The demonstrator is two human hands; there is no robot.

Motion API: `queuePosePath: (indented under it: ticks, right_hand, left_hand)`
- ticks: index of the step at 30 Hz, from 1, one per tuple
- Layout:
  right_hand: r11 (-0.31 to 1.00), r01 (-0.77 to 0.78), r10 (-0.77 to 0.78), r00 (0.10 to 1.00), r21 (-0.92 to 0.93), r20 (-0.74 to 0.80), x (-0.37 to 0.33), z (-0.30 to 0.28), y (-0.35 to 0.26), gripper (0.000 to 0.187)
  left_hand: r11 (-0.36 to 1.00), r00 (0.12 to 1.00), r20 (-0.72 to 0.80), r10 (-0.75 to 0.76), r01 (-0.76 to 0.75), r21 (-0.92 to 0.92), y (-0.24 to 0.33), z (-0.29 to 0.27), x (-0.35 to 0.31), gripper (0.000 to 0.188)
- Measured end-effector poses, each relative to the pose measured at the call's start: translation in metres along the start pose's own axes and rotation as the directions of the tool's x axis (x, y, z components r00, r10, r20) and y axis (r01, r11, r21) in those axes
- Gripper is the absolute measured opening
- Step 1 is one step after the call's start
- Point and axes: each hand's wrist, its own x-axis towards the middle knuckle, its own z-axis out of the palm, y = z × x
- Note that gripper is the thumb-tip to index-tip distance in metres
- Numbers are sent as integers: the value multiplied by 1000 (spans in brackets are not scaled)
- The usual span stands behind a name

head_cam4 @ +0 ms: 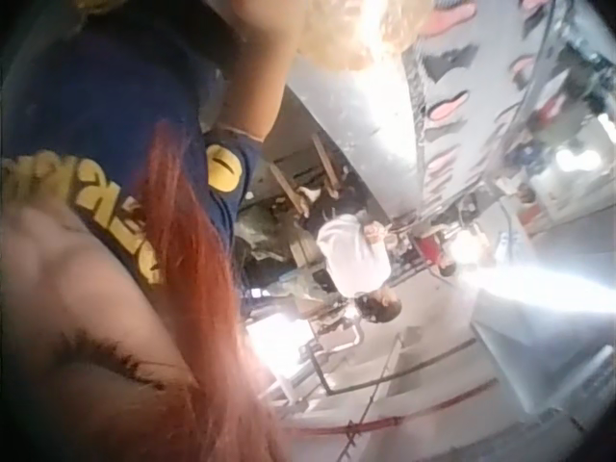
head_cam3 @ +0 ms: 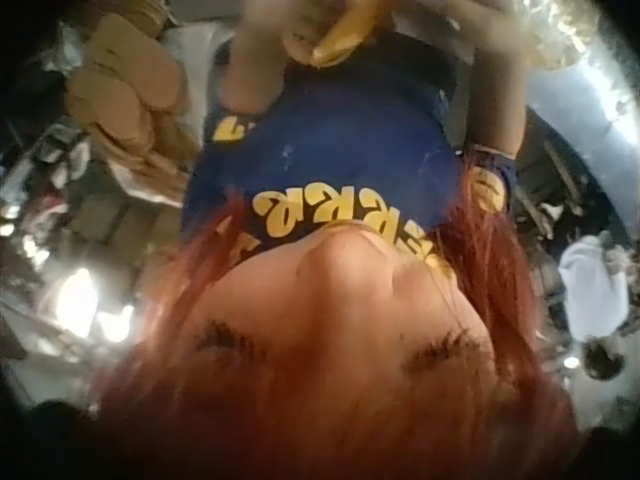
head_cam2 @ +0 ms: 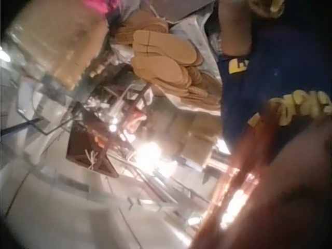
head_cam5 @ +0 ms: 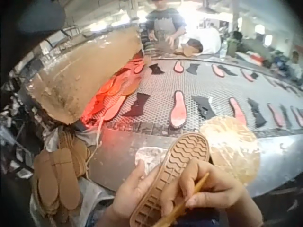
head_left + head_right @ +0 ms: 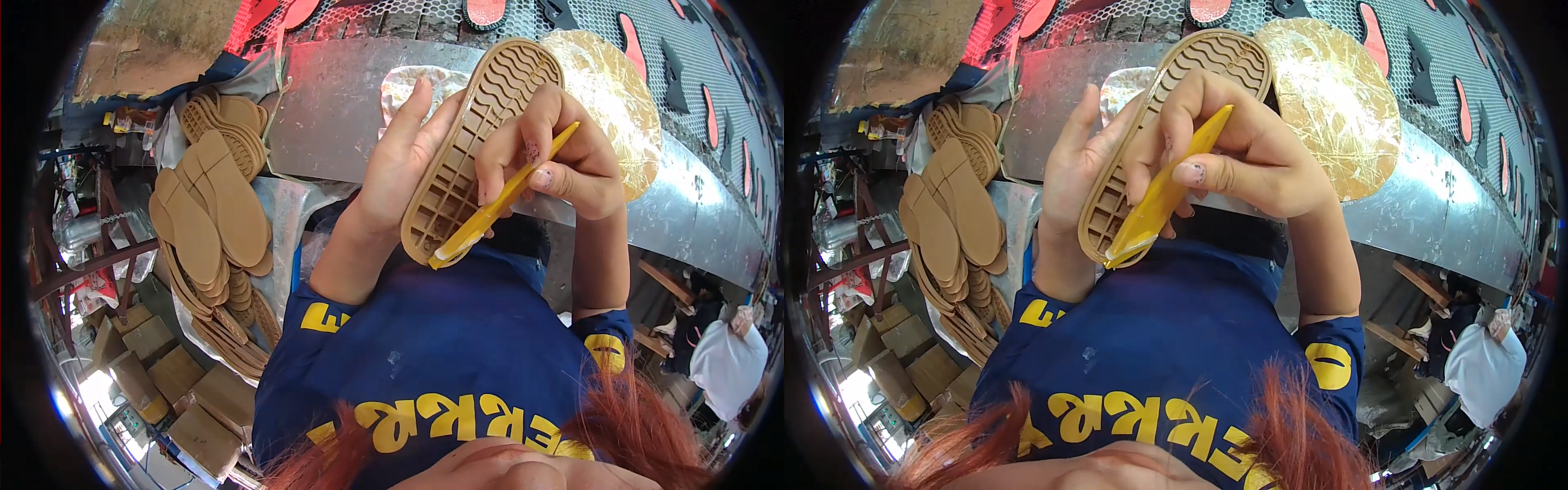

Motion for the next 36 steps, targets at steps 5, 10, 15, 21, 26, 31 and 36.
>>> queuePosePath:
  ticks: [5, 10, 15, 21, 26, 31, 36]
  right_hand:
    - [996, 87, -88, 996, 36, 30, 0, -2, -1, 16]
    - [925, 350, -355, 935, -145, -11, -5, -29, -4, 12]
    - [841, 235, -541, 383, -487, -749, -30, -15, -21, 15]
    - [571, -206, -708, 366, -795, -604, -61, 10, 7, 13]
    - [92, -474, -580, 689, -876, -434, -57, 5, 33, 18]
    - [211, -497, -460, 710, -842, -534, -59, 4, 36, 19]
    - [404, -439, -522, 610, -803, -596, -64, 10, 32, 13]
  left_hand:
    - [997, 997, -70, 20, -15, 74, 1, 9, -1, 77]
    - [993, 1000, 26, 15, -18, 113, 1, -1, -5, 77]
    - [984, 991, -13, 131, -129, 123, -1, -8, -3, 75]
    - [735, 739, -44, 672, -659, 159, -19, -46, -3, 69]
    - [571, 618, 13, 786, -733, 370, -9, -41, -14, 77]
    - [418, 500, 148, 853, -825, 379, -9, -49, -17, 107]
    - [250, 467, 242, 851, -764, 595, -8, -48, -17, 108]
